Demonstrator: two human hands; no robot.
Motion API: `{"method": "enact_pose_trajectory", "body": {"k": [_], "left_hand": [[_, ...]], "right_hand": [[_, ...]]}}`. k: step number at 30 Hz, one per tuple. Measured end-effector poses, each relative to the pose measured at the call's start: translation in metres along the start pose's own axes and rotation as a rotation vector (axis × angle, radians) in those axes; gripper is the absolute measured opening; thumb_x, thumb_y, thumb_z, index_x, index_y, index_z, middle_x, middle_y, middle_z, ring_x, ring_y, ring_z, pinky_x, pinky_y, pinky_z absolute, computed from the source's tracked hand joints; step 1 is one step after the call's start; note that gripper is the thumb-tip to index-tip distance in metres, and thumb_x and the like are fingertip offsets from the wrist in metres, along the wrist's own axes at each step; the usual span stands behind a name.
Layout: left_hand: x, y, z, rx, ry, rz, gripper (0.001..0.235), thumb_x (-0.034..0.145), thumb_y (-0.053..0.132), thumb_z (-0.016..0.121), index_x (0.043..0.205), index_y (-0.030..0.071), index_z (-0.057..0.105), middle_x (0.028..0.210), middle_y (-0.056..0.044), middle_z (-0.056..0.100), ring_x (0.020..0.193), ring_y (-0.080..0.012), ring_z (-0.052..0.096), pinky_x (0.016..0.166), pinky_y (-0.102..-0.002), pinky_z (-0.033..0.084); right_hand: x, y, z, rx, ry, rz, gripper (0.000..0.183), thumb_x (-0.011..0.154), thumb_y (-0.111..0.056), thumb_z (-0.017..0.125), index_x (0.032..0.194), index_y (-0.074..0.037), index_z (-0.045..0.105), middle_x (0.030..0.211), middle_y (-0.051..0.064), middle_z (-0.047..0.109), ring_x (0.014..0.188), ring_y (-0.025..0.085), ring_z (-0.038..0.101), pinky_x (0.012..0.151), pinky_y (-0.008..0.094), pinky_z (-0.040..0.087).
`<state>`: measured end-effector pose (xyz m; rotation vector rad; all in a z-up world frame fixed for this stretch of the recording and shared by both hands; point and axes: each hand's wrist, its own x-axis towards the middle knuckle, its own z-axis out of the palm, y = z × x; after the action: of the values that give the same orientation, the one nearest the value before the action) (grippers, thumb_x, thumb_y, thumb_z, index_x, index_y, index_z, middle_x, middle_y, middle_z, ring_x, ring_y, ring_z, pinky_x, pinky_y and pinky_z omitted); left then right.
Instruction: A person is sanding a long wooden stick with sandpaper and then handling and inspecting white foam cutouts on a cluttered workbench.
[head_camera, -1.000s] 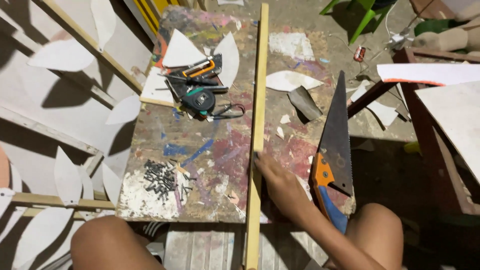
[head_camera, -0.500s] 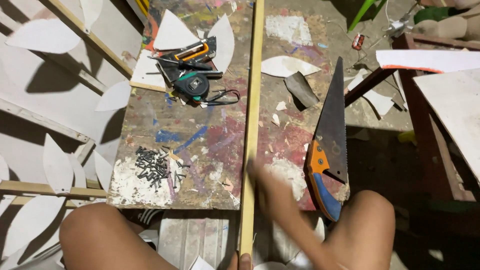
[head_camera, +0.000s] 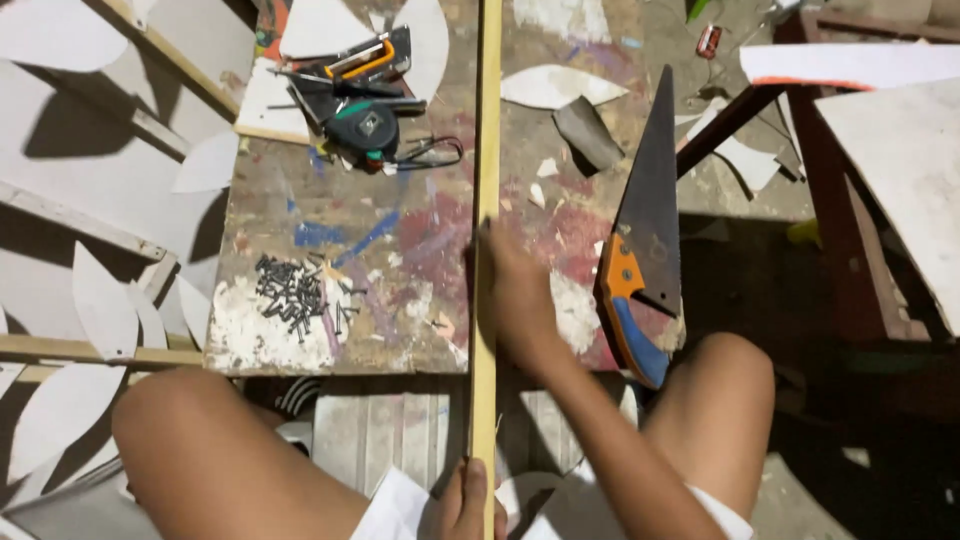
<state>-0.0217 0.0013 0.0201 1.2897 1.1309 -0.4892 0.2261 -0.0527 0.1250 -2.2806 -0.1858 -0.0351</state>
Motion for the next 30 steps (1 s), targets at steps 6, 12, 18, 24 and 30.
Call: {"method": "enact_pose_trajectory", "body": {"k": [6, 12, 18, 24, 30], "left_hand": [[0.048, -0.053, -0.002, 0.638, 0.682, 1.625, 0.034, 0.092, 0.012, 0.056, 0.124, 0.008, 0.067, 0.121, -0.018, 0.068, 0.067, -0.0176, 0.072, 0.056, -0.037, 0.057], [0.042, -0.045, -0.01, 0.603, 0.811, 1.631, 0.034, 0.094, 0.016, 0.051, 0.121, 0.005, 0.067, 0.107, -0.019, 0.065, 0.06, -0.0204, 0.063, 0.052, -0.037, 0.053], [0.032, -0.033, -0.008, 0.543, 0.91, 1.655, 0.037, 0.096, 0.02, 0.045, 0.118, 0.001, 0.068, 0.094, -0.02, 0.062, 0.054, -0.0231, 0.055, 0.048, -0.037, 0.048], [0.022, -0.042, -0.03, 0.686, 0.359, 1.165, 0.067, 0.076, 0.002, 0.065, 0.142, 0.006, 0.052, 0.087, -0.004, 0.067, 0.069, -0.016, 0.067, 0.07, -0.027, 0.058], [0.052, 0.001, -0.023, 0.606, 1.027, 1.913, 0.026, 0.094, 0.016, 0.055, 0.113, 0.001, 0.065, 0.067, -0.014, 0.048, 0.043, -0.0227, 0.034, 0.038, -0.037, 0.025]], "right_hand": [[0.015, 0.039, 0.008, -0.087, 0.194, -0.303, 0.025, 0.097, -0.002, 0.059, 0.12, -0.009, 0.066, 0.106, 0.017, 0.075, 0.093, 0.047, 0.07, 0.08, 0.055, 0.057], [-0.13, -0.022, -0.009, 0.288, -0.236, 0.123, 0.053, 0.107, -0.038, 0.032, 0.153, -0.013, 0.041, 0.16, 0.01, 0.043, 0.147, 0.025, 0.044, 0.124, 0.039, 0.033], [-0.171, 0.024, -0.012, -0.07, -0.267, -0.523, 0.059, 0.103, -0.042, 0.064, 0.141, 0.002, 0.056, 0.148, 0.025, 0.055, 0.139, 0.04, 0.054, 0.115, 0.054, 0.046], [-0.133, 0.036, 0.003, -0.17, -0.024, -0.559, 0.058, 0.083, 0.029, 0.06, 0.134, 0.001, 0.062, 0.138, 0.024, 0.064, 0.127, 0.036, 0.066, 0.111, 0.042, 0.057], [-0.205, 0.018, -0.005, -0.234, -0.025, -0.509, 0.038, 0.09, -0.029, 0.082, 0.12, -0.008, 0.074, 0.128, 0.014, 0.073, 0.119, 0.028, 0.072, 0.096, 0.032, 0.061]]}}
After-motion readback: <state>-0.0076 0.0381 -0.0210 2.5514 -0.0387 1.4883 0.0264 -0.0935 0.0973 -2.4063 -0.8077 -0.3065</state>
